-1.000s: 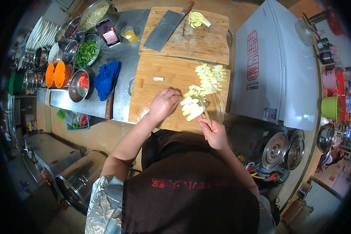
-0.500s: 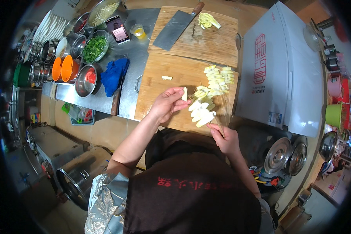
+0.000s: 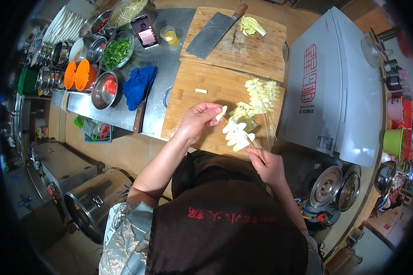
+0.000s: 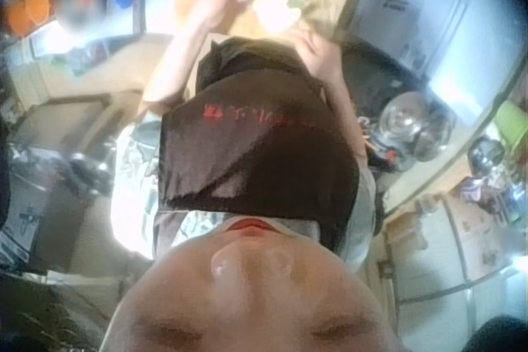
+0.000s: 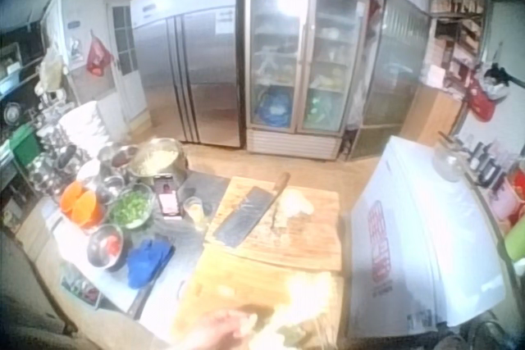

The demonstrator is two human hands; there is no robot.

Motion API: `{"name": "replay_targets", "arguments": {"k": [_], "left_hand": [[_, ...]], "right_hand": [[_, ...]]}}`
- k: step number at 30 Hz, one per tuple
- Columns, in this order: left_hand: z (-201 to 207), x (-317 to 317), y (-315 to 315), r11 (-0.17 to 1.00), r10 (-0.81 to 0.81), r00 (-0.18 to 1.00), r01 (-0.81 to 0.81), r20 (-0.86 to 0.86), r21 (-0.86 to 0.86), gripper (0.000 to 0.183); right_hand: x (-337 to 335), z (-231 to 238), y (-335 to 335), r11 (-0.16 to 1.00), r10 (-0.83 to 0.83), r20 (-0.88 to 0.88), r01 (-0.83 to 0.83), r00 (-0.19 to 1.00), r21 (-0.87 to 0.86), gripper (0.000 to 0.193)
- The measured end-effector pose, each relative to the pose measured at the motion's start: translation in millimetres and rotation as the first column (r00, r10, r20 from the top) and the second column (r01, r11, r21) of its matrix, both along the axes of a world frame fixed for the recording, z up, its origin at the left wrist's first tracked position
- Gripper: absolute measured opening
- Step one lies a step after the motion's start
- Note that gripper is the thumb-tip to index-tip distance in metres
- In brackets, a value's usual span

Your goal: The person threads sliced white vegetable pieces onto wooden skewers one by one, arranging them in a neat row on a wooden cutting board. The person continues adding pieces to multiple skewers and then gathers the completed skewers together.

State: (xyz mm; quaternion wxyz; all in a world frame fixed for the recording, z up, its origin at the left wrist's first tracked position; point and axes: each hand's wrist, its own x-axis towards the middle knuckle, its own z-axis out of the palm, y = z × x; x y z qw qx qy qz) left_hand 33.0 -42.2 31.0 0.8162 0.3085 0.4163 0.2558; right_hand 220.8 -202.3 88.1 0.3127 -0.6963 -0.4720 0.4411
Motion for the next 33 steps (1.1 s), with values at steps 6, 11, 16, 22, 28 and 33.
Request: {"name": "replay_targets", "arguments": {"k": [6, 11, 16, 22, 28, 33], "left_hand": [[10, 1, 2, 0.994, 0.010, 0.997, -0.001, 0.075, -0.111, 0.015], [12, 0, 4, 0.990, 0.010, 0.995, 0.004, 0.102, -0.138, 0.016], [12, -2, 4, 0.997, -0.004, 1.000, 0.006, 0.026, -0.077, 0.018], [17, -3, -1, 0.989, 0.014, 1.000, -0.016, 0.012, 0.145, 0.019], [17, -5, 2, 0.997, -0.076, 0.995, 0.074, 0.061, 0.036, 0.019], [17, 0, -3, 0.984, -0.114, 0.992, 0.119, -0.047, 0.133, 0.026]], "right_hand": [[-1, -1, 0, 0.999, -0.005, -0.007, 0.006, 1.000, 0.044, 0.021], [-1, 1, 1, 1.000, 0.001, -0.005, -0.001, 1.000, -0.017, 0.023], [-1, 6, 1, 1.000, 0.010, 0.009, -0.010, 1.000, 0.012, 0.023], [-1, 6, -1, 1.000, 0.009, 0.026, -0.010, 1.000, 0.012, 0.023], [-3, 8, 0, 1.000, 0.000, 0.004, 0.001, 1.000, -0.030, 0.023], [-8, 9, 3, 1.000, -0.001, -0.013, 0.001, 1.000, -0.027, 0.024]]}}
